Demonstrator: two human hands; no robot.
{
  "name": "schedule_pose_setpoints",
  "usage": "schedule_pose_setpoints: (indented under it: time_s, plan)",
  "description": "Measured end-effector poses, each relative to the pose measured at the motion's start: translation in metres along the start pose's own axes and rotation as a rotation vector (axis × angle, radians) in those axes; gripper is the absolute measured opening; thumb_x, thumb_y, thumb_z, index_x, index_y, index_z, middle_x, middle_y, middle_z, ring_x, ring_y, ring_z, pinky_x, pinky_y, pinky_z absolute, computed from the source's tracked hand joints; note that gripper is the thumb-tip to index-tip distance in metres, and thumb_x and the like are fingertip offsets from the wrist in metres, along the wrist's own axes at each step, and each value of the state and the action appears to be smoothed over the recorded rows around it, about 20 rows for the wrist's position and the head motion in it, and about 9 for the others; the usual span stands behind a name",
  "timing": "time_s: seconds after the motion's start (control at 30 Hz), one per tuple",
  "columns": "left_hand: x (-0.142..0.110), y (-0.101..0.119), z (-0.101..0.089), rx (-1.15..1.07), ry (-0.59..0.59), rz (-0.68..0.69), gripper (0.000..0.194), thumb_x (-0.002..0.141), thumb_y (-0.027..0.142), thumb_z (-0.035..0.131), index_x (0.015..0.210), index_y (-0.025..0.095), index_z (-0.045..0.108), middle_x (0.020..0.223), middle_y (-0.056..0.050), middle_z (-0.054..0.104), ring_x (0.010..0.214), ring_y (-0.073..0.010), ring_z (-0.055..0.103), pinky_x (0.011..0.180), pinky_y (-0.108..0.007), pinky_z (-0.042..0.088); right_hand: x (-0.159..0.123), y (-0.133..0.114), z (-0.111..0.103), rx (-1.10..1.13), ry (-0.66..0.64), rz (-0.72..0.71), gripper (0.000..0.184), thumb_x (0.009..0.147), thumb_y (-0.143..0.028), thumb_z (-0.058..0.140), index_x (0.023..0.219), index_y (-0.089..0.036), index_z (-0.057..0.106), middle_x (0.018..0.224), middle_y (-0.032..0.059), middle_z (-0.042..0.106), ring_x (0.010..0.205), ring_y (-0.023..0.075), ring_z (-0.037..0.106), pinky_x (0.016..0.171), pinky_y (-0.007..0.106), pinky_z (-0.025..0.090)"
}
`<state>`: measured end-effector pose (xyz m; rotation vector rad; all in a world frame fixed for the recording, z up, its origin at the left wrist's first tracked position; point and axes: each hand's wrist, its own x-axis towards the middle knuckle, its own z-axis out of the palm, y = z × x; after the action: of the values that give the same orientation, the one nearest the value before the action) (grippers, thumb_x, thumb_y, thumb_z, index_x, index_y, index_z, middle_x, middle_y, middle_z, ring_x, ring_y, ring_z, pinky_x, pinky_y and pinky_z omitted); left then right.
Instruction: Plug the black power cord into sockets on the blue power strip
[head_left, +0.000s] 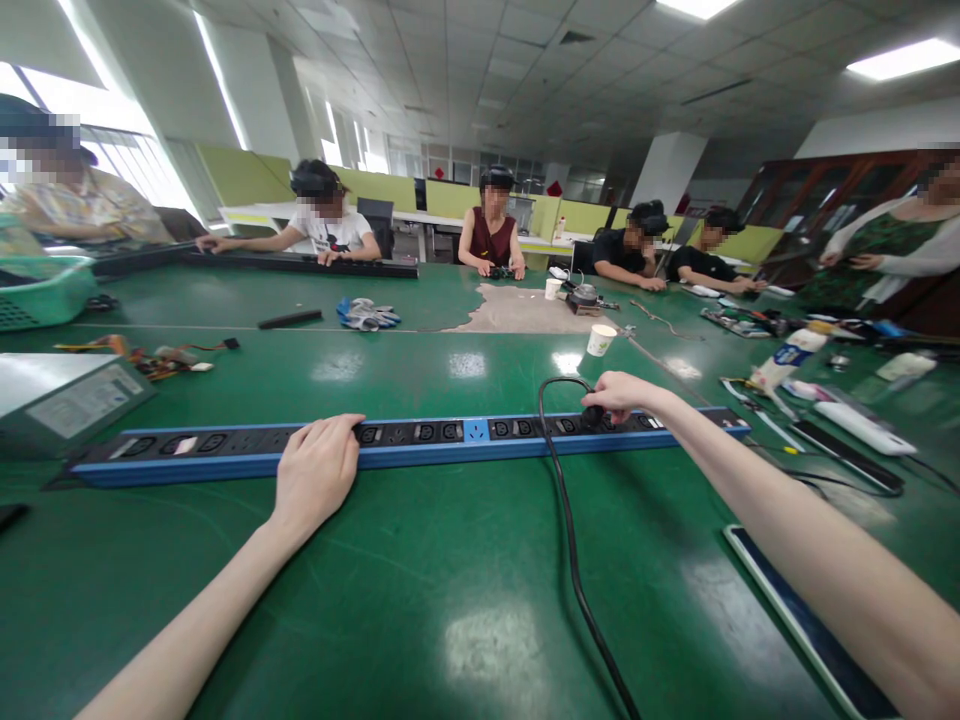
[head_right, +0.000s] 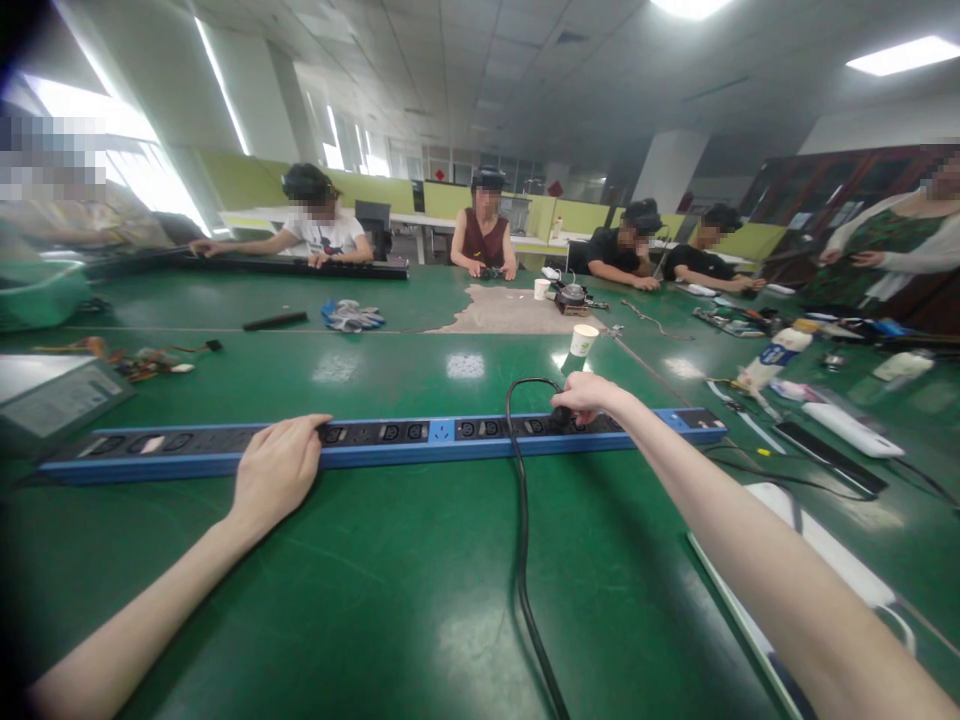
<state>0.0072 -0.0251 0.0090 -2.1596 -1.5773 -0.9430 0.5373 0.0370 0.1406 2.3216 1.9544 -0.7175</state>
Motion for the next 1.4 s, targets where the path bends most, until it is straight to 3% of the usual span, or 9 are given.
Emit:
schedule_pose_setpoints:
  time_s: [0.2,0.3,0.43,0.53,0.7,1.03,1.17,1.3,1.4]
  plan:
    - [0.0,-0.001,0.002,0.0,0.006,0.006,0.041,0.105,0.027,0.041,0.134,0.021,0.069,0.127,-0.013,0.077,0.122,-0.0323,0.068,0.113,-0.05,0.042,0.004,-0.008,0.006,-0.147,0.001,-0.008,0.042,0.089,-0.056,0.073,0.073,-0.018,0.069,0.059,0.0094,0.071,0.06,0.0242,0.074,0.062,0.034,0.059]
    - [0.0,-0.001,0.002,0.001,0.014,0.007,0.04,0.105,0.026,0.04,0.133,0.022,0.069,0.127,-0.013,0.077,0.122,-0.0319,0.068,0.113,-0.05,0.042,0.005,-0.006,0.0,-0.088,-0.09,-0.069,0.05,0.087,-0.065,0.074,0.072,-0.018,0.066,0.063,0.0097,0.071,0.062,0.0219,0.072,0.064,0.031,0.057]
    - [0.0,0.0,0.0,-0.002,0.009,0.009,0.041,0.105,0.026,0.039,0.134,0.022,0.068,0.127,-0.013,0.077,0.122,-0.0317,0.068,0.113,-0.05,0.043,0.0,0.005,-0.01,-0.032,-0.087,-0.252,0.061,0.084,-0.078,0.068,0.077,-0.018,0.068,0.079,0.0084,0.075,0.08,0.0221,0.071,0.073,0.031,0.054]
    - [0.0,0.0,-0.001,0.001,0.0,0.006,0.04,0.106,0.026,0.04,0.134,0.022,0.068,0.126,-0.012,0.077,0.121,-0.0314,0.069,0.112,-0.049,0.043,-0.009,0.013,-0.009,0.153,-0.117,-0.411,0.056,0.081,-0.074,0.072,0.095,-0.02,0.073,0.104,0.0071,0.078,0.102,0.024,0.07,0.087,0.032,0.054]
    - [0.0,0.0,0.0,0.003,-0.003,0.002,0.041,0.106,0.026,0.039,0.134,0.021,0.068,0.128,-0.013,0.077,0.123,-0.0314,0.068,0.114,-0.049,0.041,-0.021,0.013,0.001,0.376,-0.234,-0.437,0.057,0.08,-0.067,0.076,0.111,-0.018,0.073,0.115,0.0101,0.076,0.112,0.0263,0.068,0.098,0.038,0.052]
    - [0.001,-0.002,0.003,-0.006,-0.006,-0.003,0.04,0.106,0.026,0.04,0.134,0.022,0.068,0.128,-0.012,0.077,0.123,-0.0311,0.068,0.115,-0.048,0.041,-0.019,0.024,0.018,0.456,-0.151,-0.47,0.068,0.082,-0.074,0.072,0.12,-0.017,0.072,0.127,0.0107,0.073,0.113,0.0249,0.064,0.099,0.037,0.049]
    - [0.001,-0.002,0.004,0.017,-0.018,-0.009,0.041,0.107,0.027,0.039,0.135,0.02,0.068,0.129,-0.012,0.076,0.124,-0.0308,0.067,0.115,-0.047,0.041,-0.011,0.031,0.024,0.438,-0.119,-0.508,0.068,0.081,-0.077,0.072,0.115,-0.018,0.072,0.11,0.0067,0.074,0.105,0.025,0.064,0.095,0.037,0.048]
    - [0.001,-0.002,0.004,0.035,-0.028,-0.008,0.041,0.107,0.027,0.039,0.135,0.019,0.068,0.129,-0.012,0.077,0.124,-0.0304,0.067,0.115,-0.046,0.041,-0.01,0.037,0.028,0.341,-0.009,-0.477,0.063,0.085,-0.081,0.065,0.099,-0.02,0.068,0.091,0.0016,0.068,0.088,0.0208,0.06,0.082,0.033,0.046]
    - [0.0,-0.002,0.004,0.035,-0.027,-0.008,0.041,0.107,0.027,0.039,0.135,0.02,0.068,0.129,-0.012,0.077,0.125,-0.0303,0.067,0.116,-0.046,0.041,-0.014,0.039,0.027,0.238,0.098,-0.448,0.06,0.089,-0.079,0.061,0.095,-0.02,0.067,0.093,0.0025,0.07,0.086,0.0204,0.061,0.078,0.031,0.046]
